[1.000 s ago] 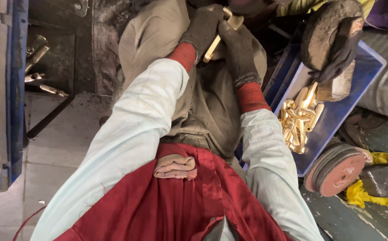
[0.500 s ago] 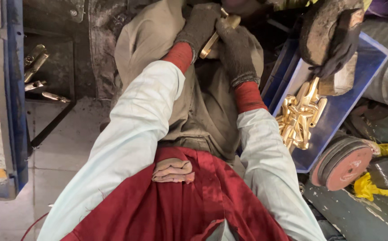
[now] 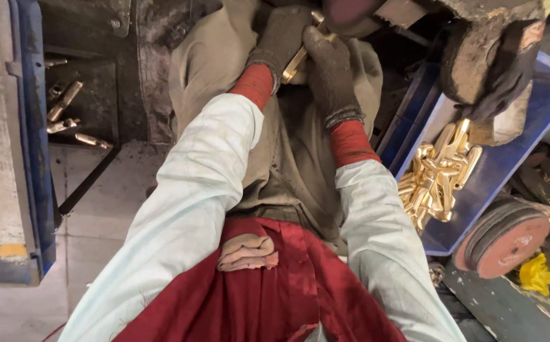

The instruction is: The person polishes brass metal components by holding them against a rotating polishing wheel. The person takes each component from a blue bin, applies it to the spinning wheel while rotating the object by hand, and then places the finished piece into another blue bin.

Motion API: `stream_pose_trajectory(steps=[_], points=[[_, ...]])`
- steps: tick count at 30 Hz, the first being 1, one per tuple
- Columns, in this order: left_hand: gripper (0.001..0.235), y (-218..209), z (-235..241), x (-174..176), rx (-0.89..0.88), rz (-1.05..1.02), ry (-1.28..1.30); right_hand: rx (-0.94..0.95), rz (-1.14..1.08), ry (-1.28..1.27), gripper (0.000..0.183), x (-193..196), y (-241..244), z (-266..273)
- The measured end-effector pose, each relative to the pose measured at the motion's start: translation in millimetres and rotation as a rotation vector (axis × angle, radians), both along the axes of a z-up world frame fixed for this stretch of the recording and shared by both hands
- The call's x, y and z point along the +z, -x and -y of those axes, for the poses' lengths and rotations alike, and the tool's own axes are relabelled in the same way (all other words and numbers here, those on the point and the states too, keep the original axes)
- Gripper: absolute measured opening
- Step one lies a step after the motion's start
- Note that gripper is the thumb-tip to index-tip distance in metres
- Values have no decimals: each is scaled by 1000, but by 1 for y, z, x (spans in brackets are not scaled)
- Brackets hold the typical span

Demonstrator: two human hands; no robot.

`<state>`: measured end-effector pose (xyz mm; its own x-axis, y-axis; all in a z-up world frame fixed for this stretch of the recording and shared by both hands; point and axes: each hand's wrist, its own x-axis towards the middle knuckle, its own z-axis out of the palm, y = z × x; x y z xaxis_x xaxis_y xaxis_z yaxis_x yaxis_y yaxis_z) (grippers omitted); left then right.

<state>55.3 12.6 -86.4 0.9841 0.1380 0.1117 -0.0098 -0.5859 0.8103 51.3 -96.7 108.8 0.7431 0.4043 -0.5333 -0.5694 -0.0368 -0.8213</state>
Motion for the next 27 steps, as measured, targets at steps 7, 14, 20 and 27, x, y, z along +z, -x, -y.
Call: stream_pose_trajectory(steps=[7, 14, 20, 27], points=[[22, 60, -5, 130, -210, -285, -445, 486, 733, 456, 32, 14, 34, 28], [37, 121, 11, 211, 100, 44, -344, 172, 103, -59, 30, 42, 97, 48], [46, 60, -22, 159, -282, 220, -1317, 315, 274, 74, 26, 8, 40, 28], [39, 39, -17, 104, -161, -115, -499, 239, 236, 184, 30, -80, 20, 20]])
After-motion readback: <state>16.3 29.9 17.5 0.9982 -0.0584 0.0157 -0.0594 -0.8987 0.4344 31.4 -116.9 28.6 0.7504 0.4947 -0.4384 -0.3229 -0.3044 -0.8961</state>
